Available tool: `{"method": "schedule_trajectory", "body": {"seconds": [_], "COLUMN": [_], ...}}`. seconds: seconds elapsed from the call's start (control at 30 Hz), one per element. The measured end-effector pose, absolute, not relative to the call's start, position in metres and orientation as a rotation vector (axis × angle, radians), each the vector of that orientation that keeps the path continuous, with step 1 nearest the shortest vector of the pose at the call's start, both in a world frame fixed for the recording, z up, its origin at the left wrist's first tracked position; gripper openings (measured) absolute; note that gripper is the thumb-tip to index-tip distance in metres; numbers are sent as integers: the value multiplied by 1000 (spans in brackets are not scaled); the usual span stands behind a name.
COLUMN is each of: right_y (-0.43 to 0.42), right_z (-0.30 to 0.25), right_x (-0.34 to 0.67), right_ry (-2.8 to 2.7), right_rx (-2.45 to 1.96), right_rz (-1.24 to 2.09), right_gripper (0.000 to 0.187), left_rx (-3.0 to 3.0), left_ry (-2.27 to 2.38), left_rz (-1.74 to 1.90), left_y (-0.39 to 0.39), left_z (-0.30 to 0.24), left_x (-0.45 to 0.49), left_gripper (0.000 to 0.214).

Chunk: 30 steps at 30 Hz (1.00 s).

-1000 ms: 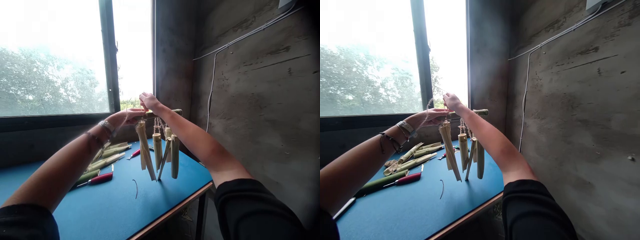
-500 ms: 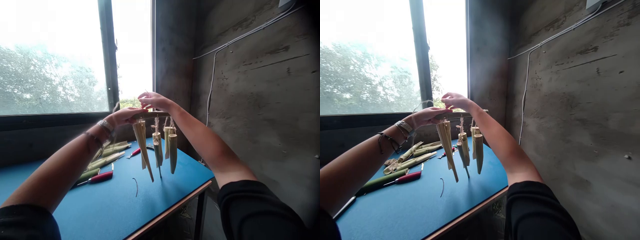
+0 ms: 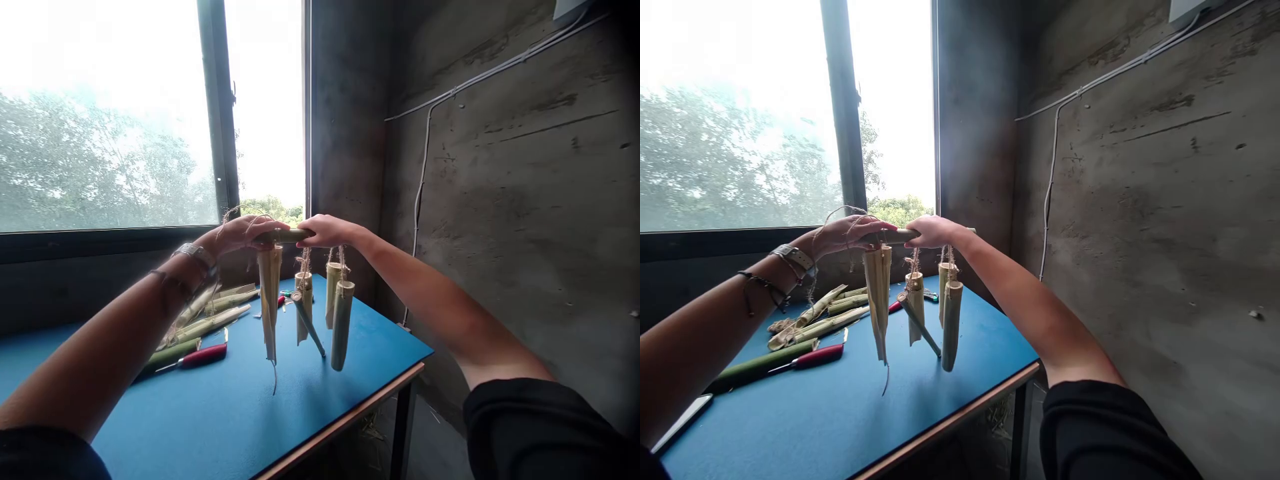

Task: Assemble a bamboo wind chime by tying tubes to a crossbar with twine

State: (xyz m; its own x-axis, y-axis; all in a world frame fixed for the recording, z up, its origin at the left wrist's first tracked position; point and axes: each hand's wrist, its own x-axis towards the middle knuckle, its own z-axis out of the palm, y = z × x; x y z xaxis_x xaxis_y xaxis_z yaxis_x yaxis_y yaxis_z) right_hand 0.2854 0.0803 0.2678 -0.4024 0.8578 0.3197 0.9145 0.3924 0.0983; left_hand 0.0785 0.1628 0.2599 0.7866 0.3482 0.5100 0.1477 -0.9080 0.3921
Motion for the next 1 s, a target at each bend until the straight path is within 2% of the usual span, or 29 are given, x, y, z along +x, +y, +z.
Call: {"method": "schedule_trajectory", "body": {"seconds": [0.13,0.3,0.37,0.77,1.0], "right_y": [78,68,63,61,63], "right_z": [268,278,284,296,294], "right_x": [284,283,282,285,285], "right_ry": [-2363,-2213,-2210,-2255,-2260], "right_rx": [-1584,-1738,-1795,-1891,-1995], "right_rz": [-302,-194,-163,-183,-215], "right_gripper": [26,26,25,28,28], "left_rx": [2722,2809,2842,2740,2632], "left_ry": [287,328,406,558,811], "left_rz": [890,1375,1463,1488,1173], "left_y": [174,181,178,157,158], "left_z": [263,270,271,255,253], "left_x": [78,78,77,78,75], "left_gripper": [27,29,25,32,41]}}
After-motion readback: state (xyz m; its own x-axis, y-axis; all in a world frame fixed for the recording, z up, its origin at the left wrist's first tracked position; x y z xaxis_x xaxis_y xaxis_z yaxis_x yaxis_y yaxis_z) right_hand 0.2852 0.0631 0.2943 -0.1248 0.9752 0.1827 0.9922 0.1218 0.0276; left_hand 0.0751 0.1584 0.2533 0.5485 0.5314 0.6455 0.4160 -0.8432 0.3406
